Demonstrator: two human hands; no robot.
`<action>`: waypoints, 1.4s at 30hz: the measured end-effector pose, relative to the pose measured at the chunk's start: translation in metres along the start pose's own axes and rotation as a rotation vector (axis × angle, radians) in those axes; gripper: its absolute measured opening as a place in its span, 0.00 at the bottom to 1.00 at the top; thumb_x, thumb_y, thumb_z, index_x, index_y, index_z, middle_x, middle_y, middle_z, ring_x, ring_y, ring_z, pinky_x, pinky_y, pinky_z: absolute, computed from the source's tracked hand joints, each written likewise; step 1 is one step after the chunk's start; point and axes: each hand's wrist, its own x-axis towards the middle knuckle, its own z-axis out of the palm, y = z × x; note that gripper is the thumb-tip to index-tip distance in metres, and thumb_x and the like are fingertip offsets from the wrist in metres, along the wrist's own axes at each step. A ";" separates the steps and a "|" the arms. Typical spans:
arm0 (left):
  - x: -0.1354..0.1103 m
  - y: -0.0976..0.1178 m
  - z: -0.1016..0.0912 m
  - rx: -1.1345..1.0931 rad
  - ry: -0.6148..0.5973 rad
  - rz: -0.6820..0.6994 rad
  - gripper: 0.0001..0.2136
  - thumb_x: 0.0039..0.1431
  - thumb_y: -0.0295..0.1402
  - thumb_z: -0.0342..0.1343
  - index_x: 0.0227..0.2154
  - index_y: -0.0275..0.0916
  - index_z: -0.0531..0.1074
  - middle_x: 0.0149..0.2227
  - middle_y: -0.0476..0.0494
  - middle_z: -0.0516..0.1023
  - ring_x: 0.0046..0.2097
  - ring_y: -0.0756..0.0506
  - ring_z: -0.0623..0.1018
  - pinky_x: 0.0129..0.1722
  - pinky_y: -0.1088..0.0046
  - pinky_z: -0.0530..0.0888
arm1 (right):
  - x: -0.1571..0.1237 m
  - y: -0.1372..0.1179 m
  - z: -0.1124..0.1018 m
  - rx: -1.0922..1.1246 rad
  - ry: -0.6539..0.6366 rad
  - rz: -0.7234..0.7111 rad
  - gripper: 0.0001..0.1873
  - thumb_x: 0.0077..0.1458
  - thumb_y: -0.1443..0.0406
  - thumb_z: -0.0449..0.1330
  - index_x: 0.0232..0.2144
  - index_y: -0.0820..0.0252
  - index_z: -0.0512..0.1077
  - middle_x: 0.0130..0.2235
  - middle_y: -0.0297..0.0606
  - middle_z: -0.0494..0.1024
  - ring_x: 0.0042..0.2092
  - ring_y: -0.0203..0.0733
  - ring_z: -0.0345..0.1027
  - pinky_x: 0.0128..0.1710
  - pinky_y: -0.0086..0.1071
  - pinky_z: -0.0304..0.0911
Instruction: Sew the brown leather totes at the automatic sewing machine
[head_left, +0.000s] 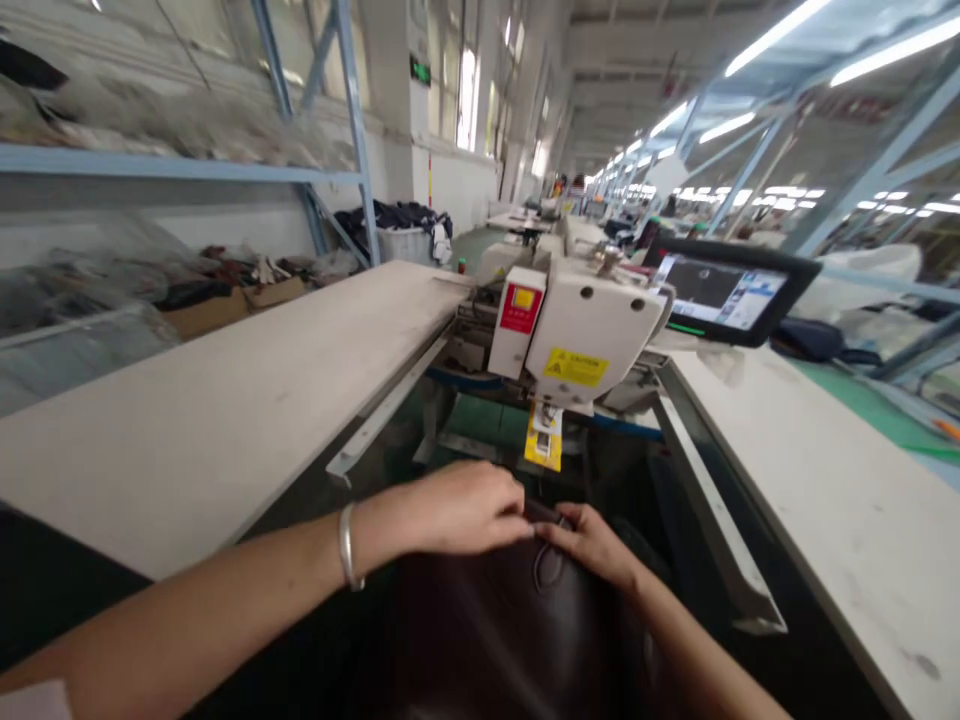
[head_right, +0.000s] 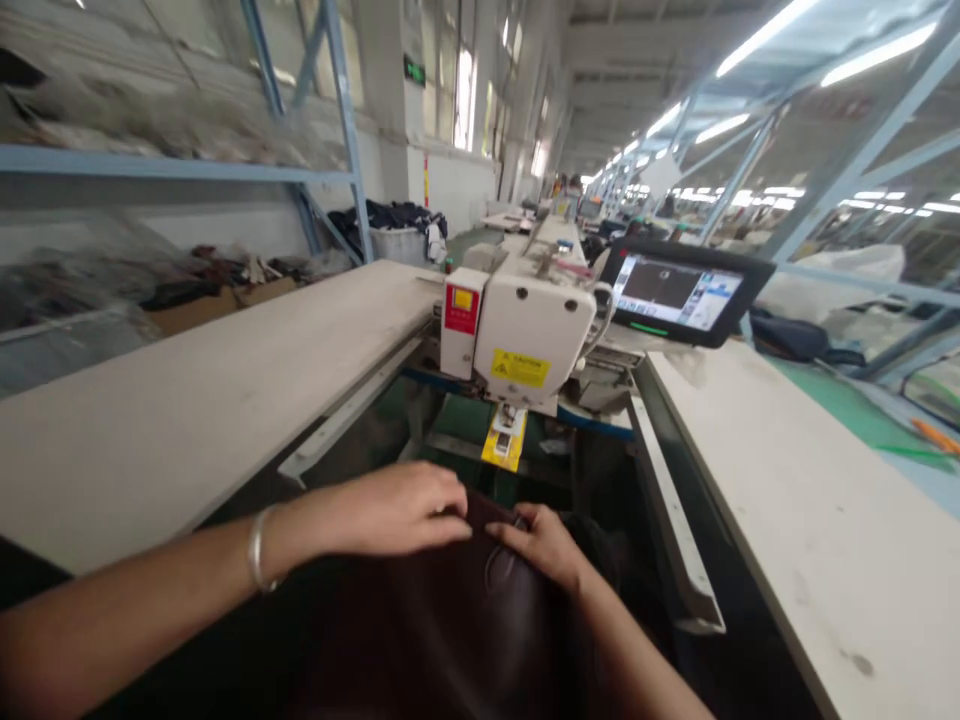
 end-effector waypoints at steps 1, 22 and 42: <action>0.007 -0.002 -0.012 0.012 0.008 0.005 0.11 0.63 0.42 0.59 0.35 0.40 0.80 0.38 0.39 0.81 0.41 0.39 0.80 0.43 0.64 0.72 | -0.007 -0.005 -0.007 0.011 -0.022 0.021 0.22 0.41 0.49 0.73 0.23 0.61 0.74 0.21 0.29 0.69 0.24 0.34 0.60 0.24 0.26 0.56; 0.095 -0.098 -0.003 -1.081 -0.158 -0.368 0.19 0.37 0.41 0.73 0.23 0.37 0.70 0.24 0.53 0.73 0.29 0.51 0.70 0.32 0.73 0.65 | 0.000 -0.039 -0.106 0.028 0.027 0.094 0.31 0.44 0.43 0.70 0.19 0.59 0.62 0.19 0.27 0.60 0.22 0.29 0.50 0.22 0.27 0.44; 0.105 -0.113 0.025 -1.141 0.102 -0.338 0.40 0.53 0.46 0.64 0.66 0.40 0.57 0.68 0.39 0.63 0.69 0.35 0.60 0.71 0.54 0.54 | 0.077 -0.017 -0.140 0.108 0.079 0.144 0.33 0.39 0.41 0.72 0.18 0.57 0.59 0.18 0.26 0.59 0.20 0.29 0.48 0.22 0.30 0.40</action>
